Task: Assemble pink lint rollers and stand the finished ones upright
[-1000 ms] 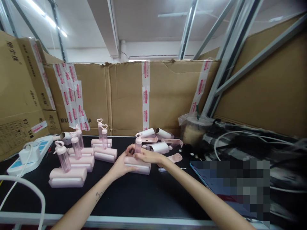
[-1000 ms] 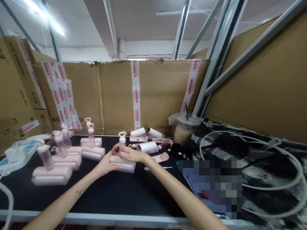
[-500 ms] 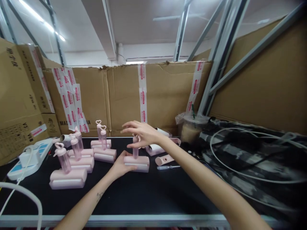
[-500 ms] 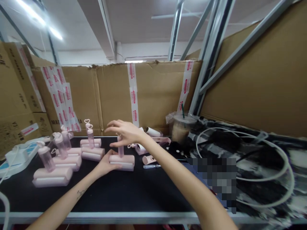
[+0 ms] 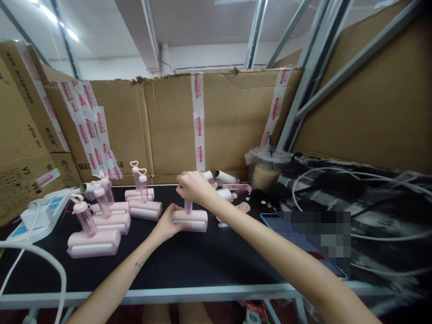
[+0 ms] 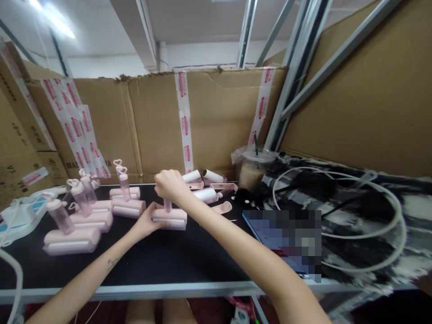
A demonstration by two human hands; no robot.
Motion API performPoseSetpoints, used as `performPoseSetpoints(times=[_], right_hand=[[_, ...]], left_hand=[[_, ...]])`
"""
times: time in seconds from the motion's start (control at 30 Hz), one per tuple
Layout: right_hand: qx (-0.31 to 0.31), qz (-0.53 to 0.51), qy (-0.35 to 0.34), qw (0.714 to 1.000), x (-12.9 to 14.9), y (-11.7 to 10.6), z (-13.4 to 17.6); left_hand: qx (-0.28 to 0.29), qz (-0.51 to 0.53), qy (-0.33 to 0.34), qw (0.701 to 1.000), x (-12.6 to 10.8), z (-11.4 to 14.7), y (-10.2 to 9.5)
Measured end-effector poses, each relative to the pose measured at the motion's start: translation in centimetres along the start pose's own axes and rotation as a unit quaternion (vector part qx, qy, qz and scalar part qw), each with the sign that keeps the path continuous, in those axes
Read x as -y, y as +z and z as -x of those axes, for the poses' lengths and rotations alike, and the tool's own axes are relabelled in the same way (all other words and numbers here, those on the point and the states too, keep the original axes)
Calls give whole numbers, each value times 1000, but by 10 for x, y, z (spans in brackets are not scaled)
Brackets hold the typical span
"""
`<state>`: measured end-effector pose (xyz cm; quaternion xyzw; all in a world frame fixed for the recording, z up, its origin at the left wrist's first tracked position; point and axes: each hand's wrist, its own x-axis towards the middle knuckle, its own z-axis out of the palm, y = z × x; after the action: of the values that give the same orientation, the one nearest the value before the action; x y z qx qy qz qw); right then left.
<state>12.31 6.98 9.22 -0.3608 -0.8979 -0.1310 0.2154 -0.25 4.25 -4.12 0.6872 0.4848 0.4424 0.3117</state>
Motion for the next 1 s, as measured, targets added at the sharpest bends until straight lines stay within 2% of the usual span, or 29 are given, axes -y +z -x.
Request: performPoseSetpoints(times=[0.1, 0.17, 0.2, 0.27, 0.33, 0.4, 0.47, 0.6, 0.73, 0.83, 1.0], right_hand=[[-25, -47, -9, 999, -6, -11, 9], [-76, -154, 9, 985, -16, -12, 19], [-101, -227, 32, 968, -22, -9, 25], [-120, -383, 92, 911, -30, 6, 33], [-89, -547, 125, 823, -30, 29, 37], [-67, -644, 143, 748, -22, 50, 36], [-69, -680, 151, 714, -10, 66, 31], [-87, -706, 152, 687, 2, 80, 22], [-60, -721, 147, 675, -6, 83, 25], [-44, -720, 150, 677, -10, 85, 26], [-87, -687, 177, 700, 0, 92, 21]], left_hand=[[-2, -2, 2, 1000, -1, 1, -1], [-5, -3, 3, 1000, -2, 1, -1], [-7, -3, 4, 1000, -2, 1, -1], [-10, -1, 5, 1000, -2, 1, 0], [-12, 2, 8, 1000, -2, 1, 0], [-12, 5, 11, 1000, -2, 1, 0], [-9, 10, 13, 1000, 0, -1, 1], [-3, 14, 4, 1000, 3, -4, 3], [-3, 17, -6, 1000, 2, -3, 3], [-14, 20, -6, 1000, 0, -2, 4], [-42, 9, -8, 999, 0, 1, 8]])
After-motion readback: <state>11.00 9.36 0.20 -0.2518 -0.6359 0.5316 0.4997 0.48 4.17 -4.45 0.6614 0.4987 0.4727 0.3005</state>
